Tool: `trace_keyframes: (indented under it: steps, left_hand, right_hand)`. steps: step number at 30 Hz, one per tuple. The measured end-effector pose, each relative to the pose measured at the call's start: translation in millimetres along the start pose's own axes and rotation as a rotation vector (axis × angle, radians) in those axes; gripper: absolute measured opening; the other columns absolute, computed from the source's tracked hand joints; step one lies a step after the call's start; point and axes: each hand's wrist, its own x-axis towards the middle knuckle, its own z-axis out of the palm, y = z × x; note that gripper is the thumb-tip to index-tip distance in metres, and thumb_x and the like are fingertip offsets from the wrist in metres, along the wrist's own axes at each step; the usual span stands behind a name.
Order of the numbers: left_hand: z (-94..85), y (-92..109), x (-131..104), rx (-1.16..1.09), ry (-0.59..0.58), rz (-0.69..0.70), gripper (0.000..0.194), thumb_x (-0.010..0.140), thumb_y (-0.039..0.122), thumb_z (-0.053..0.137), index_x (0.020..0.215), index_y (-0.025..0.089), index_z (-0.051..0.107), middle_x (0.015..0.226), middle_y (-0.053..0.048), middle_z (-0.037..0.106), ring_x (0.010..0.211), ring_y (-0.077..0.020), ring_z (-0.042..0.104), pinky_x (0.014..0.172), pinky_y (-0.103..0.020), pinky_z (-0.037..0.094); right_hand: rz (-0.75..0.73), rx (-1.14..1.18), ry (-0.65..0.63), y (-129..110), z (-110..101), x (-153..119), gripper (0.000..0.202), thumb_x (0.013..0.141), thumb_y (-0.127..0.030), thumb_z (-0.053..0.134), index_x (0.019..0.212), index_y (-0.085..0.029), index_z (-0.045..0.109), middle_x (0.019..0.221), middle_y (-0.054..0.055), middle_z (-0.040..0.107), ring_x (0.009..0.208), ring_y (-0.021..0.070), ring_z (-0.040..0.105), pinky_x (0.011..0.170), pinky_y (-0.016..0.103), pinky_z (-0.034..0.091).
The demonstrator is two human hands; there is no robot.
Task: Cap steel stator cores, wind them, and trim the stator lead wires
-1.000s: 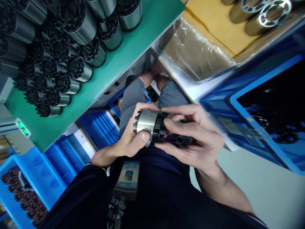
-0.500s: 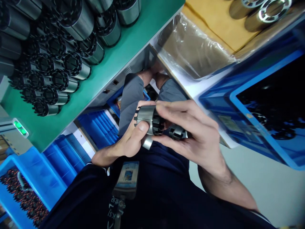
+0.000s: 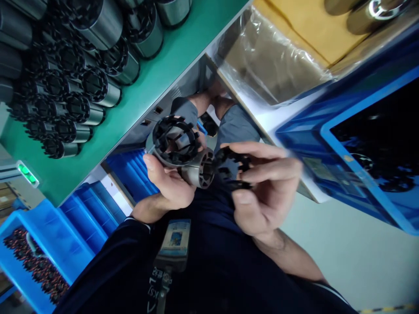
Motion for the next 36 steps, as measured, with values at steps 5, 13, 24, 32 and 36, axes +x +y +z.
trace_keyframes:
  steps: [5, 13, 24, 32, 36]
  left_hand:
    - [5.0, -0.4, 4.2, 0.077, 0.009, 0.206, 0.102, 0.1, 0.107, 0.004, 0.116, 0.034, 0.072, 0.081, -0.004, 0.052, 0.08, -0.0275, 0.064, 0.081, -0.048, 0.058]
    - [-6.1, -11.6, 9.3, 0.1, 0.105, 0.307, 0.112, 0.096, 0.1, -0.02, 0.11, 0.03, 0.066, 0.088, -0.007, 0.053, 0.078, -0.0251, 0.057, 0.071, -0.046, 0.045]
    - [2.9, -1.0, 6.4, -0.034, -0.038, 0.344, 0.096, 0.101, 0.108, 0.008, 0.107, 0.033, 0.067, 0.083, -0.001, 0.053, 0.065, -0.0201, 0.048, 0.066, -0.043, 0.044]
    - [19.6, 3.6, 8.8, -0.189, 0.006, 0.483, 0.07, 0.109, 0.094, 0.052, 0.1, 0.026, 0.068, 0.069, 0.004, 0.034, 0.057, -0.0177, 0.041, 0.055, -0.038, 0.033]
    - [7.9, 3.5, 4.0, -0.182, -0.009, 0.442, 0.069, 0.11, 0.092, 0.047, 0.105, 0.027, 0.071, 0.069, 0.002, 0.038, 0.062, -0.0203, 0.032, 0.063, -0.04, 0.033]
  right_hand:
    - [-0.116, 0.109, 0.119, 11.8, 14.6, -2.0, 0.02, 0.102, -0.038, 0.093, 0.114, -0.03, 0.079, 0.145, 0.01, 0.086, 0.125, 0.0357, 0.087, 0.118, 0.063, 0.072]
    - [-0.089, 0.109, 0.059, 8.3, 8.8, 7.8, 0.056, 0.09, -0.033, 0.104, 0.143, -0.035, 0.083, 0.146, 0.009, 0.086, 0.126, 0.0359, 0.088, 0.099, 0.054, 0.08]
    - [-0.275, 0.037, -0.119, 3.1, -6.8, 18.1, 0.066, 0.087, -0.009, 0.095, 0.15, -0.029, 0.086, 0.151, 0.012, 0.086, 0.128, 0.0365, 0.088, 0.098, 0.055, 0.082]
    - [-0.194, 0.038, -0.118, -8.7, -4.2, 3.3, 0.078, 0.089, -0.013, 0.102, 0.16, -0.035, 0.08, 0.176, 0.006, 0.069, 0.135, 0.0345, 0.086, 0.09, 0.048, 0.084]
    - [-0.252, 0.047, -0.083, -7.3, -3.8, 3.4, 0.076, 0.085, -0.01, 0.103, 0.155, -0.033, 0.084, 0.156, 0.009, 0.083, 0.12, 0.0343, 0.089, 0.087, 0.053, 0.084]
